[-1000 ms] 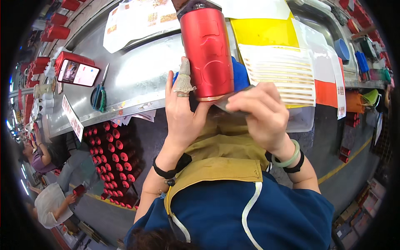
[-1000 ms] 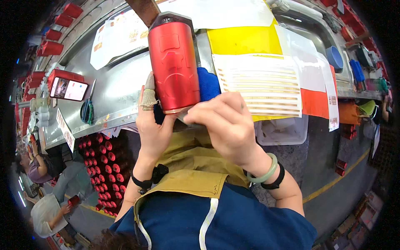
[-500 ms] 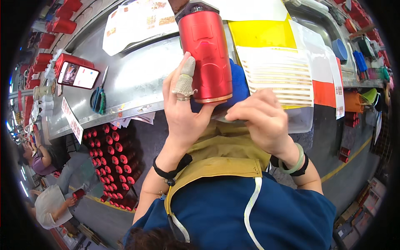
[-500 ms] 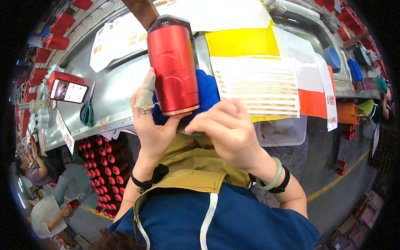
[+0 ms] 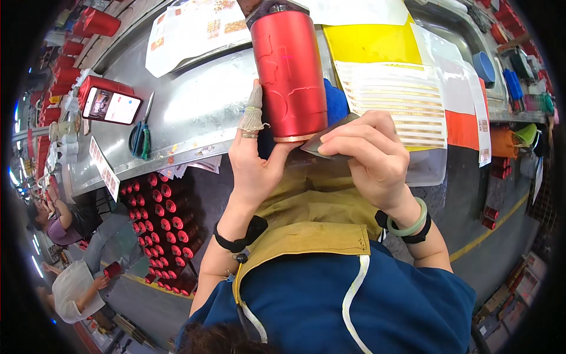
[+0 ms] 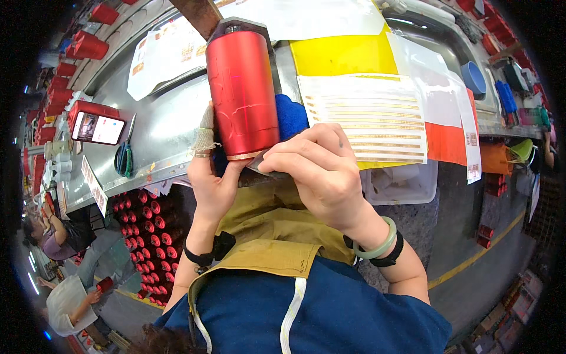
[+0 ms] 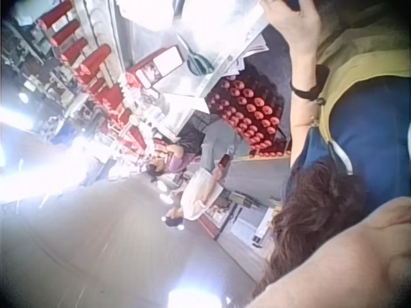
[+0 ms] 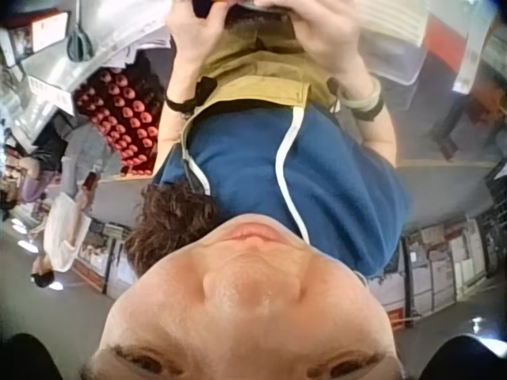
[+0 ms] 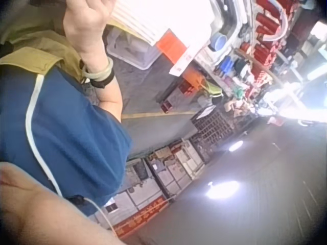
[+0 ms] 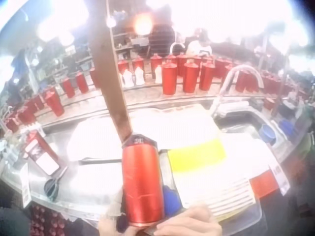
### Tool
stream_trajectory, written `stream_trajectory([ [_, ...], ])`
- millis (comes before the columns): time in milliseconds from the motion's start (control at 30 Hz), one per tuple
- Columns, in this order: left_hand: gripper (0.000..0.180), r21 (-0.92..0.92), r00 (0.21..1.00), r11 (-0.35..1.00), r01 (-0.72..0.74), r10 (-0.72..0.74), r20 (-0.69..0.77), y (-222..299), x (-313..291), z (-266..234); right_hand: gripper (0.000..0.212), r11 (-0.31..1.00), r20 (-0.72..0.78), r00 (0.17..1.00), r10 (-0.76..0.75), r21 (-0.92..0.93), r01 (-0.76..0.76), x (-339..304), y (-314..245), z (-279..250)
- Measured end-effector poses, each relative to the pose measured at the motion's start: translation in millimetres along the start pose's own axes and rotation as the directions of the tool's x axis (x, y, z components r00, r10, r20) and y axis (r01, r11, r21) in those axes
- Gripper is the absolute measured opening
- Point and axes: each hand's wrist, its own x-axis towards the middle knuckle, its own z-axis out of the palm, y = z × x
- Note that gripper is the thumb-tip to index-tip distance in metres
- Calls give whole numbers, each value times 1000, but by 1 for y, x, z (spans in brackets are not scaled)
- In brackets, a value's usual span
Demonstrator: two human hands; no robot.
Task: Applying gold-colored decals to red tumblers and using a scraping tool to ensure they are flat and adhered.
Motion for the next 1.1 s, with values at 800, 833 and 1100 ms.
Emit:
stream_trajectory([
  [800,94,152,997,986,-62,70,-46,12,8,3,24,999,-13,1000,16,32,-16,0,2,2],
  [833,94,128,999,991,-36,38,-7,7,6,-1,24,999,-22,999,28,39,-27,-1,2,3],
  [1100,87,296,991,948,-114,89,96,7,3,-5,25,998,-37,999,28,55,-26,-4,1,5],
])
